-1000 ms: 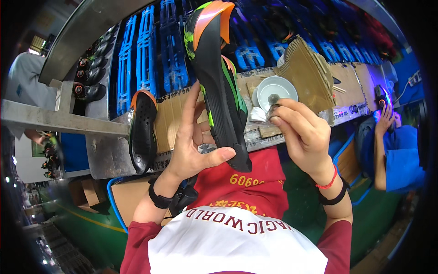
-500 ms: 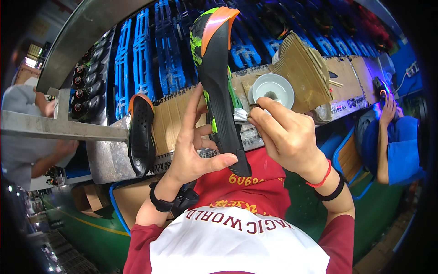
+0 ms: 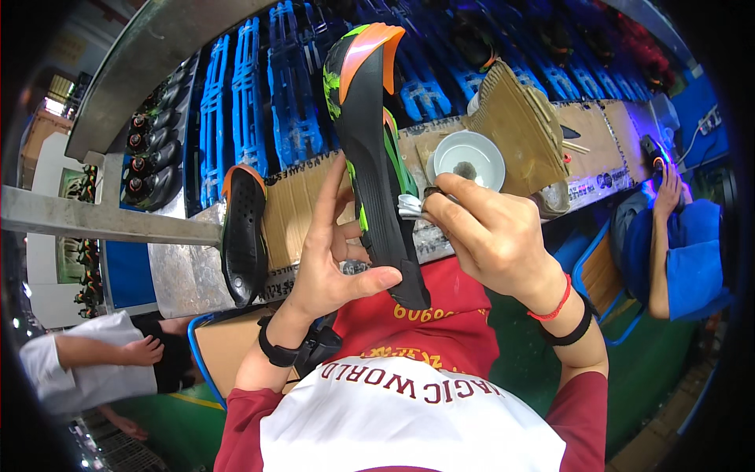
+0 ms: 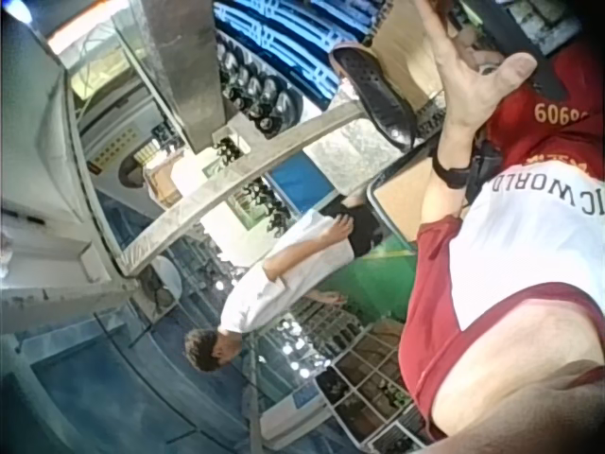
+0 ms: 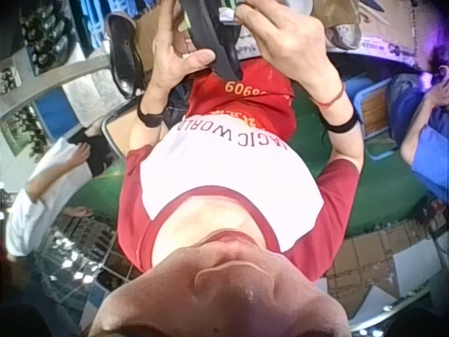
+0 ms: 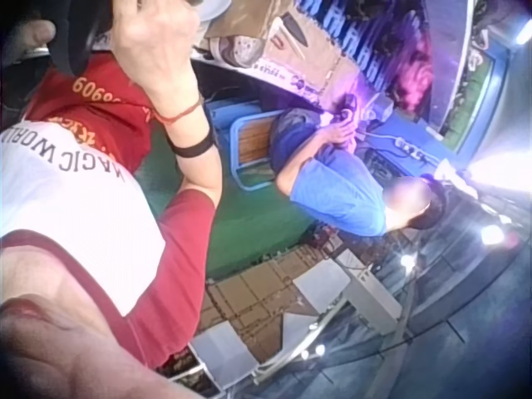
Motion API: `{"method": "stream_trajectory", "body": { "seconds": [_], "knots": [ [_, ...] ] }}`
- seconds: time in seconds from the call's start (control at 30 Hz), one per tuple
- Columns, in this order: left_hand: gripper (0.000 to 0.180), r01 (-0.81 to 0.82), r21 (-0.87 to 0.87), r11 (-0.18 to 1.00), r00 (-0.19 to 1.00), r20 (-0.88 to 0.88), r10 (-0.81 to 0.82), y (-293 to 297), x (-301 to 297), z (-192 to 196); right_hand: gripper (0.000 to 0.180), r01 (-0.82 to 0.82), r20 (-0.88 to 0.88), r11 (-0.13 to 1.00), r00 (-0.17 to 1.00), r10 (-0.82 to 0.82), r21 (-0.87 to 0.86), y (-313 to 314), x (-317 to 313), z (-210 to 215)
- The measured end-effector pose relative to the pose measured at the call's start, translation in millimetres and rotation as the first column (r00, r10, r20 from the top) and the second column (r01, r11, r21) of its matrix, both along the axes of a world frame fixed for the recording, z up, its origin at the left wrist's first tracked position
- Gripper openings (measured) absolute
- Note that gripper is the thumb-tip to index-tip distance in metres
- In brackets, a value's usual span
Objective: The person picks up a shoe sole, dips a small tool into a bowl of liquid, and applies it to the side of the sole before placing it on a conveyor belt. They repeat this process multiple times with different shoe soles.
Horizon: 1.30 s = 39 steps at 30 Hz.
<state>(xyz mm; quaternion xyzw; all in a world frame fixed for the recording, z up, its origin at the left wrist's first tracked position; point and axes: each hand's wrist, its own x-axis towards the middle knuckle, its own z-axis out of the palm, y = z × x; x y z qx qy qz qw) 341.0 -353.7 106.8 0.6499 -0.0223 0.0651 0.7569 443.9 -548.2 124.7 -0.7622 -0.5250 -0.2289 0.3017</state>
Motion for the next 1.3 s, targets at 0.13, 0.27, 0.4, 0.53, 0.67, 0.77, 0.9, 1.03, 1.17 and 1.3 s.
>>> {"method": "stream_trajectory", "body": {
  "seconds": [0.13, 0.27, 0.4, 0.53, 0.67, 0.77, 0.9, 1.03, 1.17, 1.3],
  "knots": [
    [0.119, -0.017, -0.031, 0.999, 1.0, 0.008, 0.017, -2, 1, 0, 0.022, -0.018, -0.004, 0.999, 1.0, 0.018, -0.051, -2, 0, 2],
    [0.119, -0.021, -0.03, 0.999, 1.0, 0.009, 0.021, -1, 0, -2, 0.021, -0.039, -0.001, 0.998, 0.999, 0.039, -0.045, -4, 0, 2],
    [0.118, -0.024, -0.018, 1.0, 1.0, 0.016, 0.024, -2, 0, -2, 0.021, -0.047, -0.025, 0.997, 0.999, 0.045, -0.059, -6, -2, 3],
    [0.118, -0.01, -0.034, 0.999, 1.0, 0.013, 0.011, -3, -2, -2, 0.019, -0.041, -0.086, 0.999, 0.995, 0.042, 0.01, -9, -4, 5],
    [0.117, -0.003, -0.051, 0.999, 1.0, 0.017, 0.004, -6, -6, -1, 0.02, 0.01, -0.102, 0.998, 0.995, -0.004, 0.063, -9, -3, 6],
    [0.116, 0.014, -0.03, 0.999, 1.0, 0.02, -0.013, -5, -6, -3, 0.02, -0.016, -0.098, 0.997, 0.995, 0.024, 0.081, -5, -3, 3],
    [0.116, 0.05, 0.039, 0.998, 0.998, 0.042, -0.052, -5, 4, -2, 0.019, 0.024, -0.076, 1.0, 0.997, -0.023, 0.012, -7, 1, 4],
    [0.117, 0.062, 0.016, 0.998, 0.998, 0.007, -0.062, -17, 9, 12, 0.02, -0.016, -0.103, 0.999, 0.995, 0.018, 0.028, -24, 1, 17],
    [0.106, 0.14, -0.105, 0.985, 0.99, 0.041, -0.136, -33, 22, 8, 0.018, 0.068, -0.155, 0.992, 0.987, -0.052, 0.103, -57, 3, 21],
    [0.096, 0.29, -0.197, 0.937, 0.951, 0.165, -0.26, -58, 62, 29, 0.007, 0.347, -0.377, 0.84, 0.907, -0.188, 0.417, -111, 1, 23]
  ]
}}
